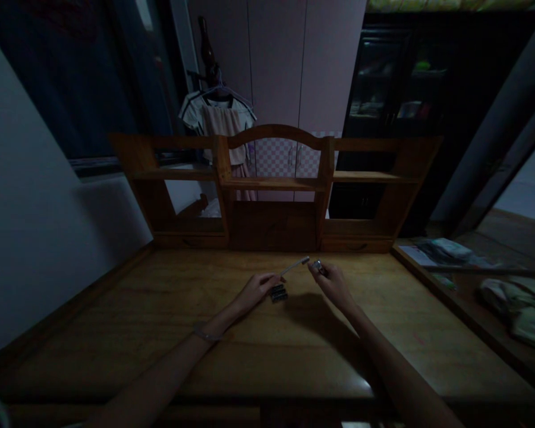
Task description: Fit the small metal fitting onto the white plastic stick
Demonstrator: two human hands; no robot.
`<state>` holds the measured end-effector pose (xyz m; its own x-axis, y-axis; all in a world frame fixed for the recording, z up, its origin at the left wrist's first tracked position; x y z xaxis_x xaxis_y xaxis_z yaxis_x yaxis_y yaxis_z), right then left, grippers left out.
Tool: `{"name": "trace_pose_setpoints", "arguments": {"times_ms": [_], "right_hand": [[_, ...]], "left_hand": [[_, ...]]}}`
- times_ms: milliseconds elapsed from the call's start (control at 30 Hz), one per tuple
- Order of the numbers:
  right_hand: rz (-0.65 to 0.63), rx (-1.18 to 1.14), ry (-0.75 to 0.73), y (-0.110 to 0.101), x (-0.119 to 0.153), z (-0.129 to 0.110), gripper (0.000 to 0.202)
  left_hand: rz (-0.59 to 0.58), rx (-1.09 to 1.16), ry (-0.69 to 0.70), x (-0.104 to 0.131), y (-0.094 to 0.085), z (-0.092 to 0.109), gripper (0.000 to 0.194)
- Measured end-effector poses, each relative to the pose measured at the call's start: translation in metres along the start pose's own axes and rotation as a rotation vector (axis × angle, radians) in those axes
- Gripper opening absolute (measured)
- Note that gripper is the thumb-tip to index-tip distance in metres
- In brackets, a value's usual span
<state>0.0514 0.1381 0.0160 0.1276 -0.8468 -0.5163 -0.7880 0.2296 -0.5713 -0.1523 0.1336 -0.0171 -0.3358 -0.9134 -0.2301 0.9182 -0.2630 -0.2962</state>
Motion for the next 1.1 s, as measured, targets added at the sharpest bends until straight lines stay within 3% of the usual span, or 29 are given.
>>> {"name": "trace_pose_setpoints", "arguments": {"times_ms": [233, 467, 633, 833, 1000, 1100], "right_hand": [[-0.099, 0.123, 0.105, 0.017, -0.003, 0.022, 0.018], [-0.068, 0.096, 0.068, 0.016, -0.001, 0.020, 0.020], [-0.079, 0.112, 0.082, 0.017, -0.002, 0.022, 0.018], [-0.066, 0.108, 0.028, 0.016, -0.002, 0.015, 0.019], [-0.060, 0.113, 0.033, 0.016, -0.001, 0.015, 0.019], [-0.045, 0.108, 0.029, 0.016, -0.001, 0.016, 0.019]], "left_hand": [[-0.019, 0.012, -0.012, 0.004, 0.001, 0.005, 0.052], [0.018, 0.001, 0.067, 0.001, -0.002, 0.006, 0.047], [-0.029, 0.020, 0.034, 0.002, 0.001, 0.003, 0.048], [0.077, -0.015, 0.044, 0.002, -0.008, 0.005, 0.046], [-0.031, 0.054, 0.044, 0.003, 0.003, 0.004, 0.046], [-0.001, 0.033, 0.062, 0.002, 0.001, 0.003, 0.045]]}}
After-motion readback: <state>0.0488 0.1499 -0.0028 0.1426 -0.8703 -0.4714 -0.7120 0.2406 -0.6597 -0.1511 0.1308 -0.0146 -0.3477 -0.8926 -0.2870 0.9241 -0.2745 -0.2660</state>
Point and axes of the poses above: each hand's wrist, its own x-axis away from the middle knuckle, its own y-axis out of the palm, z = x × y, the point moved 6 cm from there along -x, towards the middle knuckle, and after that the axes turned 1 degree about x, right-handed, at the moved point
